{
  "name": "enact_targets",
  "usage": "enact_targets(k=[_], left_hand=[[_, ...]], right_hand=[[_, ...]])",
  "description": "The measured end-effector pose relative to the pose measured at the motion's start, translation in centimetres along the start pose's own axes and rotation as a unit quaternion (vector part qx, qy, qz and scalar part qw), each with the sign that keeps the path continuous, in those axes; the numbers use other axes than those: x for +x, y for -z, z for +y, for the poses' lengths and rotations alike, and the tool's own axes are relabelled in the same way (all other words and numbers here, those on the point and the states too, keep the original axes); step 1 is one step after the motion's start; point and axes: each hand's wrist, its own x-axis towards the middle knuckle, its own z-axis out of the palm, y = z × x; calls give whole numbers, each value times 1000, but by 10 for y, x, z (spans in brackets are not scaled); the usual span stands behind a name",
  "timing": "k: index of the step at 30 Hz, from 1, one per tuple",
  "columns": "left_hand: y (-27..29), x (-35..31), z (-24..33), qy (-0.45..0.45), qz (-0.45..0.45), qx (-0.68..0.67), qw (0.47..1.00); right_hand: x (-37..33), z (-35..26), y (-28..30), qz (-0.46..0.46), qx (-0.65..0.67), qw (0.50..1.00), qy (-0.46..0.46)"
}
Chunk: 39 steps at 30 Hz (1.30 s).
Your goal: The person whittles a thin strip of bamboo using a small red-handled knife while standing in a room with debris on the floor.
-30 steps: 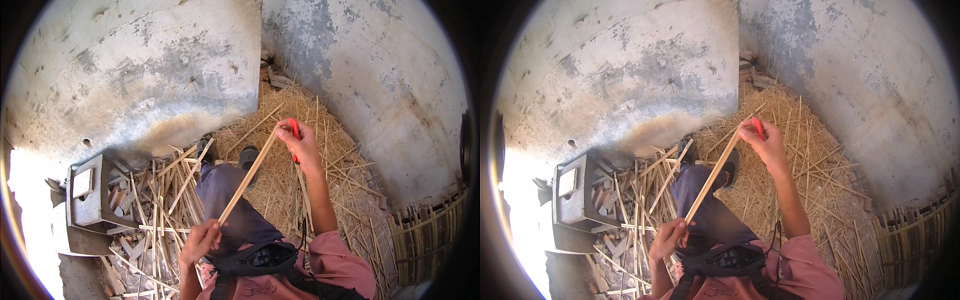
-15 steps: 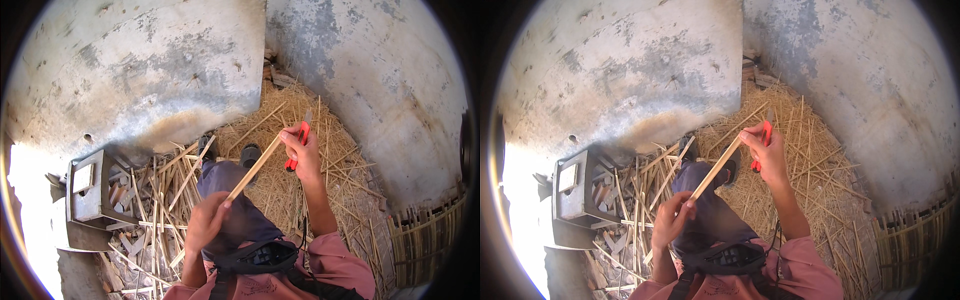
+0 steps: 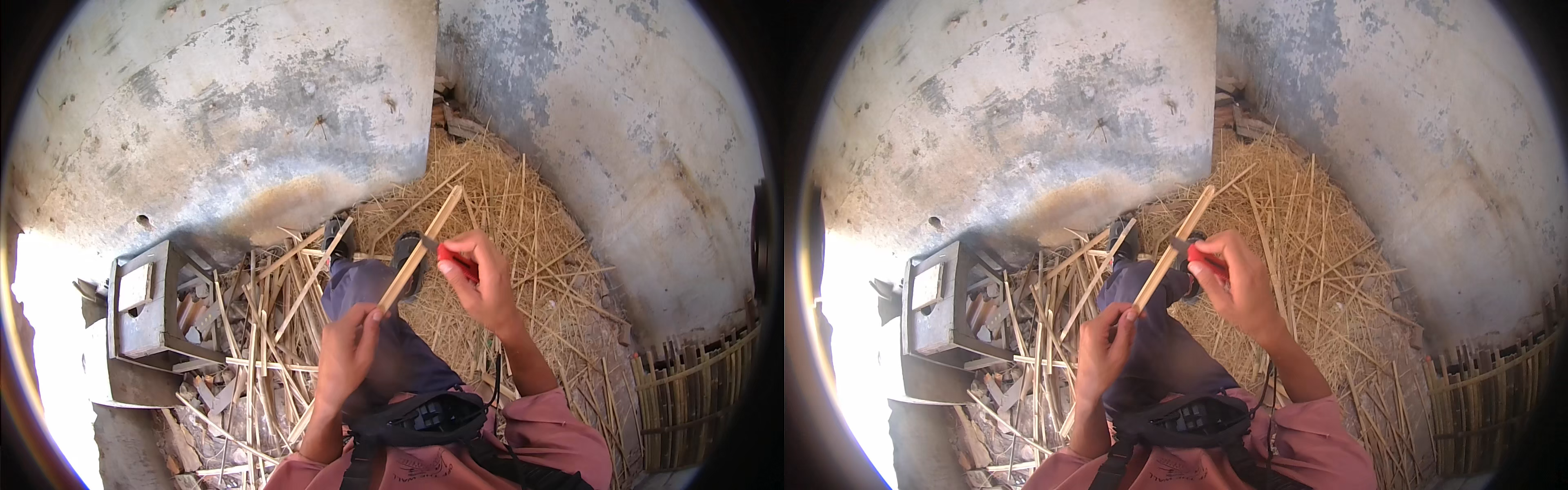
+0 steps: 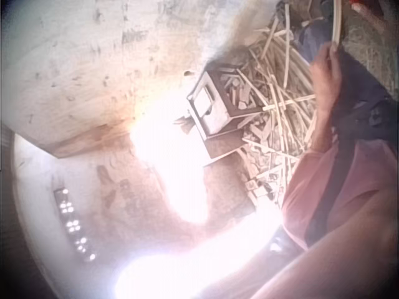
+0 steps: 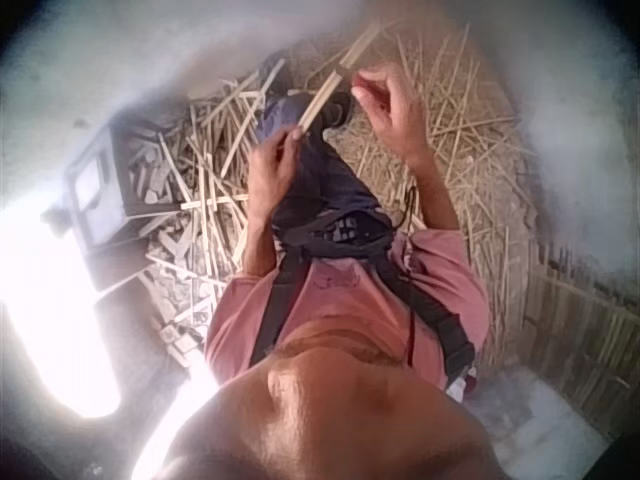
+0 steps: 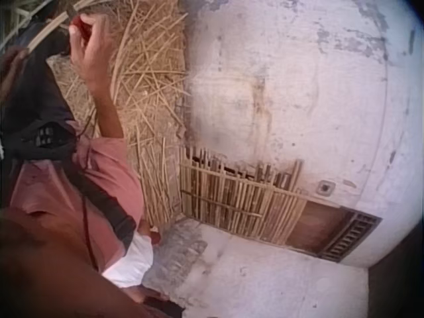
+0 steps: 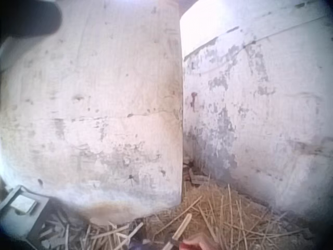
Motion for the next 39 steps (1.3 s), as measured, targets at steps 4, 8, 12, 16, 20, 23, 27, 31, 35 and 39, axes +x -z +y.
enact_targets(k=[4, 8, 12, 16, 20, 23, 27, 31, 35, 39], left_hand=[[-4, 4, 6, 2, 7, -1, 1000], [-5, 4, 6, 10, -1, 3, 1000], [-6, 4, 4, 11, 12, -1, 1000], [-9, 5, 1, 9, 23, 1, 1000], [-14, 4, -3, -12, 43, -2, 999], [-13, 2, -4, -13, 38, -4, 999], [-13, 1, -1, -14, 37, -4, 999], [-12, 0, 2, -17, 40, 0, 999], [-11, -3, -3, -23, 43, 12, 999], [-10, -6, 0, -30, 50, 26, 998]], right_hand=[[-5, -12, -8, -5, -52, 998, 34], [-10, -17, -16, -5, -51, 998, 35], [-12, -17, -20, -1, -61, 997, 52], [-14, -17, -22, 7, -53, 997, 51], [-15, -15, -22, 22, -65, 996, 63], [-17, -14, -22, 27, -69, 995, 65], [-17, -17, -23, 40, -61, 996, 61], [-17, -16, -22, 48, -66, 995, 64], [-12, -17, -18, 54, -73, 995, 51], [-11, -14, -17, 48, -68, 995, 59]])
